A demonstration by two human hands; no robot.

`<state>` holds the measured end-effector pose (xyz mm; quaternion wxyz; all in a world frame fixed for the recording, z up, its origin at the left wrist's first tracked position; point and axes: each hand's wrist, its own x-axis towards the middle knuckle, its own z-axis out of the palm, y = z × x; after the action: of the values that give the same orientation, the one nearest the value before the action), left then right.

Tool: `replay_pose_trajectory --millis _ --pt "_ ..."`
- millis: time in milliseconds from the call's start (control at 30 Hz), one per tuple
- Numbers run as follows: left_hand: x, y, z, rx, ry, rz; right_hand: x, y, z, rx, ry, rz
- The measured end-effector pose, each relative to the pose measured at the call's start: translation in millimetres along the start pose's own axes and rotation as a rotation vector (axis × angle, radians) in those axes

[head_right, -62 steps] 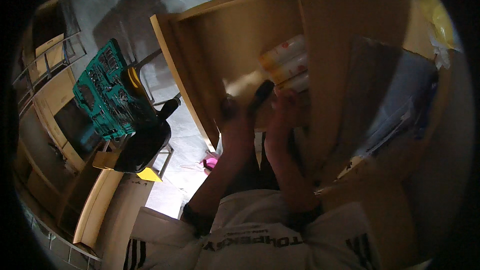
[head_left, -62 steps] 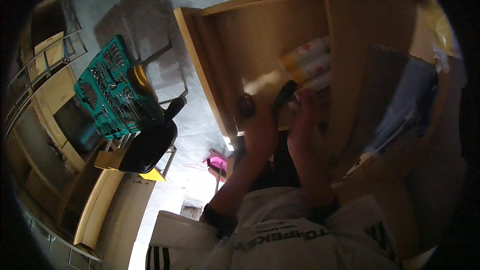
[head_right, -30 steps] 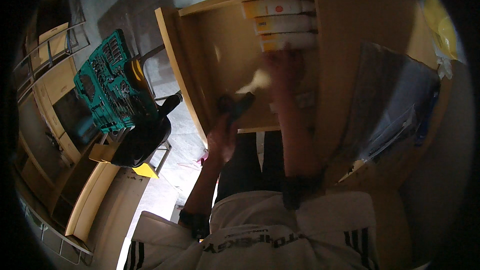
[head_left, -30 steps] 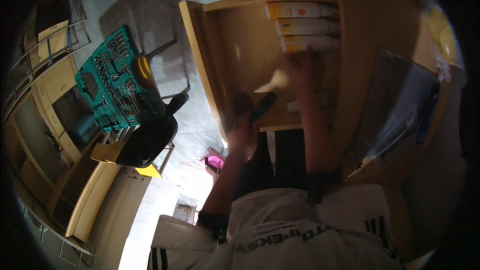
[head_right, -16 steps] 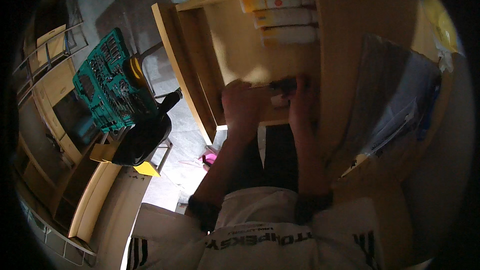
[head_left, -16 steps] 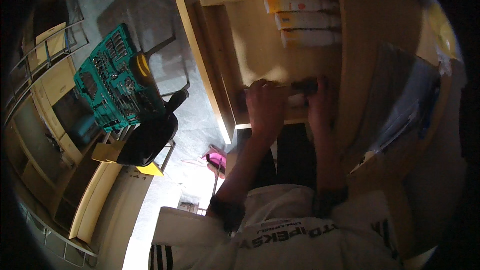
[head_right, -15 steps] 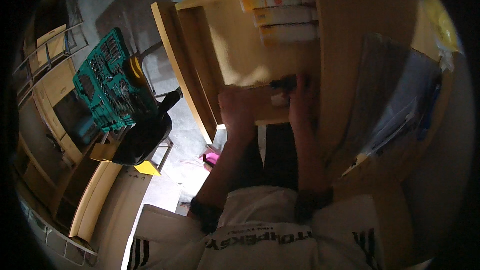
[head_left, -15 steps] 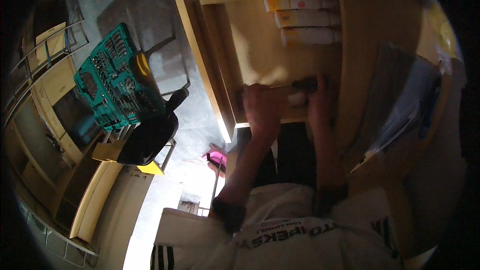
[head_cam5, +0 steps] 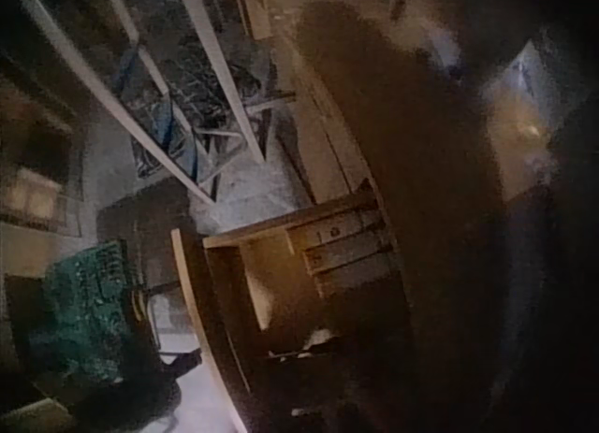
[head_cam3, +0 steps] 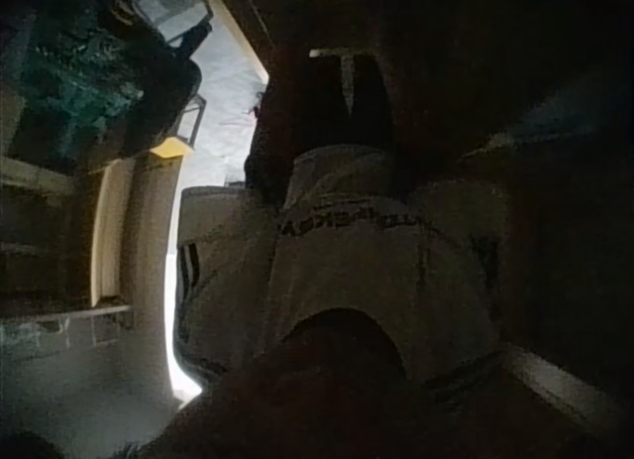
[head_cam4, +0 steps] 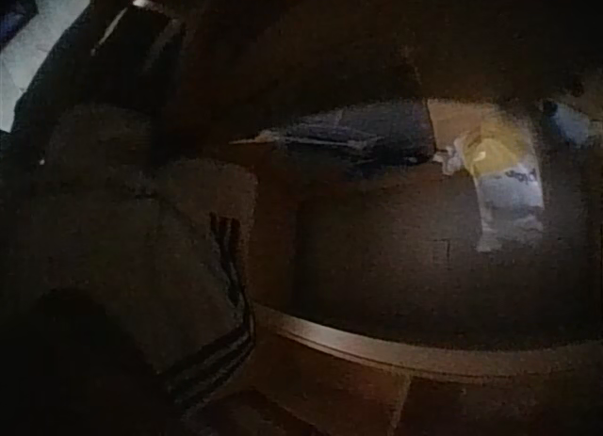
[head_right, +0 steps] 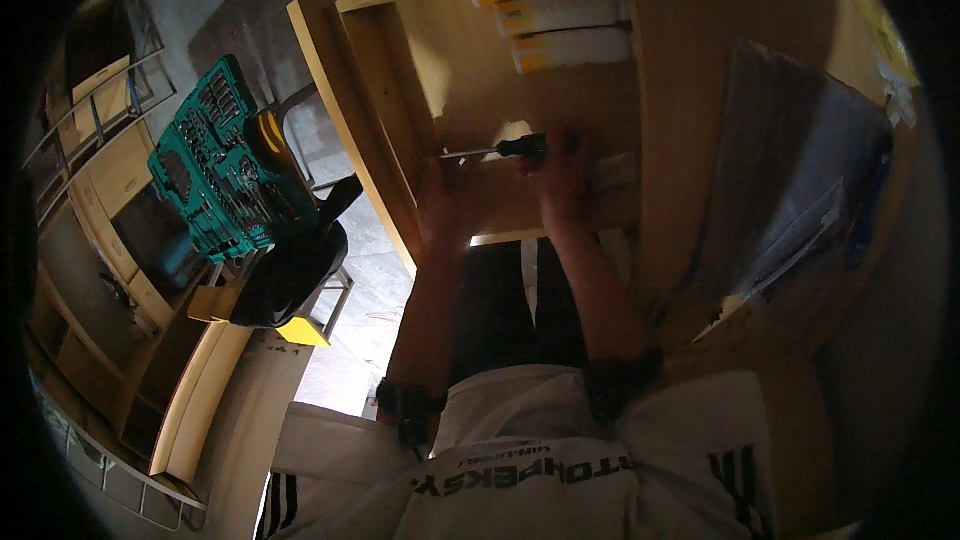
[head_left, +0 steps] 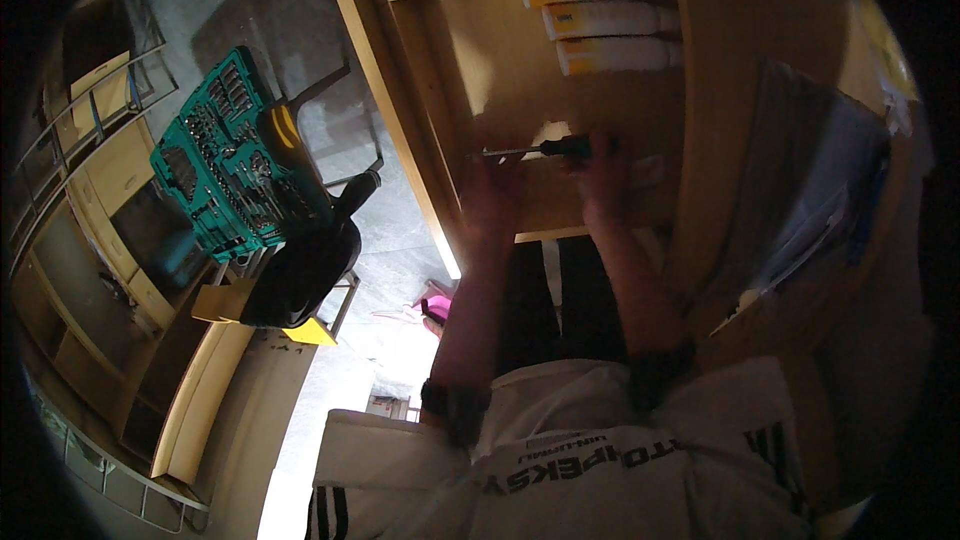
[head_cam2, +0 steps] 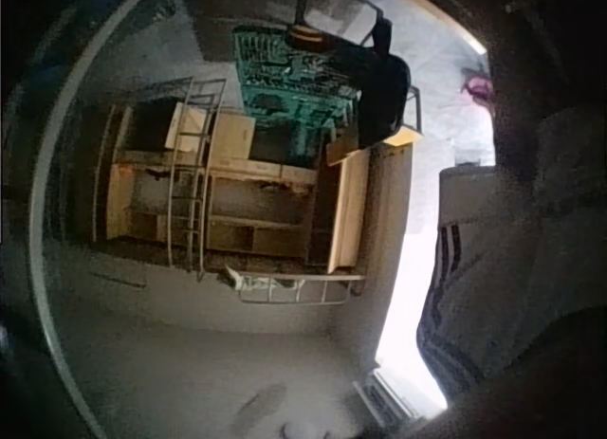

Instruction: The person uses a screwdriver to tighten screws on a wooden cabinet drawer. They then place several cylindrical containers into the drawer and continue to secure the drawer with the screwdriver.

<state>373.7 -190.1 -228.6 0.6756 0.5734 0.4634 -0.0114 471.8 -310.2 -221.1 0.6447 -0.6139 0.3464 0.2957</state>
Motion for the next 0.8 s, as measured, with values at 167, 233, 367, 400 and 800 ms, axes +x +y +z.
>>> replay_pose_trajectory --millis 167,233,367,400,800 --pt "3 10 10 -0.956 0.113 -0.255 -5 2 10 0.066 0.022 0.019" --pt "3 17 14 -0.921 0.142 -0.248 -6 2 11 0.076 -0.01 0.018" --pt "2 25 17 -0.853 0.165 -0.209 -6 5 14 0.103 0.002 0.029" --pt "2 25 16 -0.87 0.178 -0.233 -5 6 14 0.107 0.014 0.026" --pt "2 28 18 -0.877 0.208 -0.254 -1 10 13 0.085 0.009 0.002"
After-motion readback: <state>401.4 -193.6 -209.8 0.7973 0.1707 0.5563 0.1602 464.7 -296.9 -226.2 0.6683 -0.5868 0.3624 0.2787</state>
